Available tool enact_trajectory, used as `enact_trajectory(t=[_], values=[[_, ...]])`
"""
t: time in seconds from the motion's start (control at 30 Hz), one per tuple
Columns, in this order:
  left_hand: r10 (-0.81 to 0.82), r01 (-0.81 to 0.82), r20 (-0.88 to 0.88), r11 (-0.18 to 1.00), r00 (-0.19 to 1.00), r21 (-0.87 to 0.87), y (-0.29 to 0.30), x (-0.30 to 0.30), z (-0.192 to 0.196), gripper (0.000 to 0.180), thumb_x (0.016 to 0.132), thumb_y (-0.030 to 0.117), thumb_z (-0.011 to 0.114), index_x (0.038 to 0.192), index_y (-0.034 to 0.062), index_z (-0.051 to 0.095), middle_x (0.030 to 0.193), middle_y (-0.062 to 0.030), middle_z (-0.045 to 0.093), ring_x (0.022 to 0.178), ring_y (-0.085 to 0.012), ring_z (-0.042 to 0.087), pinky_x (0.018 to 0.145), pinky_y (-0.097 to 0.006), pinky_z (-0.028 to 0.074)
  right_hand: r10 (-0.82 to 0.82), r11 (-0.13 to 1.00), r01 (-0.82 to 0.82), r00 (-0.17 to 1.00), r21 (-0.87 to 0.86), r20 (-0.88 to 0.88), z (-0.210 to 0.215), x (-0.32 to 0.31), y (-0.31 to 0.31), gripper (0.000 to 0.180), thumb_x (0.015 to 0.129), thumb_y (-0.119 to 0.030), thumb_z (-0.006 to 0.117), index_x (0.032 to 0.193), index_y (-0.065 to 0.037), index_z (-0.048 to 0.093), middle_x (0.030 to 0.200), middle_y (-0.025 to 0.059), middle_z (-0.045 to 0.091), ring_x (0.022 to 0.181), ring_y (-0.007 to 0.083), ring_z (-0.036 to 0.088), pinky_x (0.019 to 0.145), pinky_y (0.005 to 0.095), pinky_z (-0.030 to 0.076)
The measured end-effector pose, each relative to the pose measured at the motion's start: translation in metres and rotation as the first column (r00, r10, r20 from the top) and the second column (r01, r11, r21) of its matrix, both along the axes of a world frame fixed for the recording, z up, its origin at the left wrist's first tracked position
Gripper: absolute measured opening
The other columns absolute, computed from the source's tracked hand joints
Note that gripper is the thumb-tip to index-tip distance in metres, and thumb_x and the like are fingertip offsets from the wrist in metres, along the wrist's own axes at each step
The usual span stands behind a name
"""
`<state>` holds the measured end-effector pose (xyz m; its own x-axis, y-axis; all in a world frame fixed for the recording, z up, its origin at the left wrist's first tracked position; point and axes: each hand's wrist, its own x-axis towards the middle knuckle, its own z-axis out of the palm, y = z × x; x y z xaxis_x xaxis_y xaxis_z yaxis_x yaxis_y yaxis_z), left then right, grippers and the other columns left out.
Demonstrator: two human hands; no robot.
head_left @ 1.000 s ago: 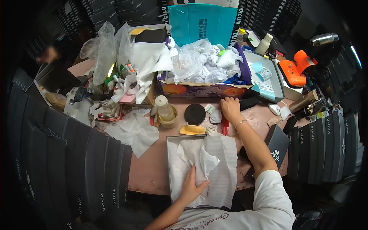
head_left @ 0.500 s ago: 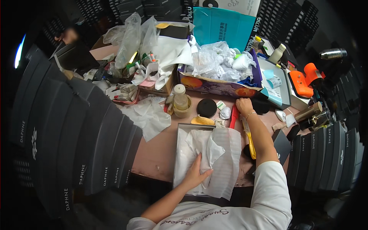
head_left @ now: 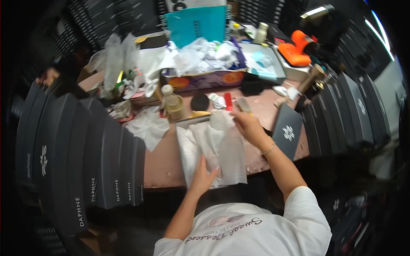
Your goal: Clean a pair of shoes with a cloth and solvent, then wrap them in tissue paper and place them in a shoe box.
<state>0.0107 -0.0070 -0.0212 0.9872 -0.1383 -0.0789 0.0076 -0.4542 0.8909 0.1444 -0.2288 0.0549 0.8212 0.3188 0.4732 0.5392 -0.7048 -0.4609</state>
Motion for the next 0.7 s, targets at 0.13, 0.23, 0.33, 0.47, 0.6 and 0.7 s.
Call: enact_trajectory(t=[0.13,0.23,0.33,0.47,0.6,0.7], values=[[0.062,-0.066,-0.036,0.989,0.997,-0.133,0.025,-0.040,0.026,0.028,0.086,0.010,0.064,0.108,-0.0068,0.063,0.104,-0.0229,0.065,0.089,-0.0250,0.067,0.075,-0.034,0.053,-0.300,0.952,0.305,0.925,-0.013,-0.234,-0.057,-0.078,-0.089,0.016,0.081,-0.015,0.064,0.091,-0.002,0.067,0.084,0.0188,0.064,0.076,0.0370,0.063,0.071,0.0446,0.050],[-0.118,0.110,0.353,0.993,0.928,0.042,-0.001,-0.023,0.091,0.038,0.087,0.006,0.058,0.124,0.0000,0.055,0.122,-0.0217,0.057,0.115,-0.0340,0.054,0.096,-0.039,0.043,-0.431,0.902,0.429,0.876,-0.059,-0.218,-0.069,-0.137,-0.100,0.037,0.081,-0.022,0.067,0.112,-0.004,0.060,0.109,0.0185,0.059,0.099,0.0369,0.058,0.083,0.0444,0.047],[-0.464,0.322,0.495,0.880,0.734,0.348,-0.059,0.008,0.107,0.043,0.091,0.024,0.055,0.130,0.0063,0.053,0.133,-0.0179,0.050,0.133,-0.0351,0.033,0.110,-0.050,0.022,-0.768,0.640,0.757,0.631,-0.129,-0.109,-0.091,-0.136,-0.145,0.065,0.081,-0.029,0.068,0.134,-0.004,0.041,0.132,0.0256,0.044,0.117,0.0439,0.046,0.095,0.0498,0.041],[-0.698,0.338,0.338,0.640,0.631,0.690,-0.090,0.032,0.077,0.042,0.090,0.040,0.054,0.117,0.0083,0.062,0.124,-0.0151,0.056,0.129,-0.0317,0.038,0.108,-0.063,0.012,-0.638,0.584,0.781,0.610,0.220,-0.471,-0.155,-0.124,-0.221,0.071,0.076,-0.029,0.074,0.127,0.009,0.042,0.121,0.0297,0.054,0.107,0.0427,0.057,0.091,0.0428,0.046],[-0.588,0.081,0.344,0.577,0.732,0.813,-0.049,0.024,0.065,0.035,0.088,0.040,0.056,0.100,0.0088,0.067,0.103,-0.0115,0.063,0.115,-0.0293,0.049,0.106,-0.067,0.013,-0.382,0.461,0.848,0.456,0.262,-0.804,-0.136,-0.132,-0.228,0.063,0.083,-0.034,0.070,0.129,0.001,0.045,0.115,0.0134,0.062,0.095,0.0218,0.061,0.060,0.0334,0.049],[-0.415,0.034,0.298,0.628,0.860,0.777,0.001,0.012,0.060,0.034,0.085,0.036,0.061,0.101,0.0065,0.067,0.097,-0.0105,0.064,0.109,-0.0304,0.051,0.106,-0.066,0.015,-0.294,0.452,0.865,0.376,0.218,-0.879,-0.141,-0.134,-0.250,0.065,0.082,-0.038,0.070,0.128,0.000,0.047,0.111,0.0124,0.061,0.087,0.0206,0.059,0.059,0.0361,0.047]])
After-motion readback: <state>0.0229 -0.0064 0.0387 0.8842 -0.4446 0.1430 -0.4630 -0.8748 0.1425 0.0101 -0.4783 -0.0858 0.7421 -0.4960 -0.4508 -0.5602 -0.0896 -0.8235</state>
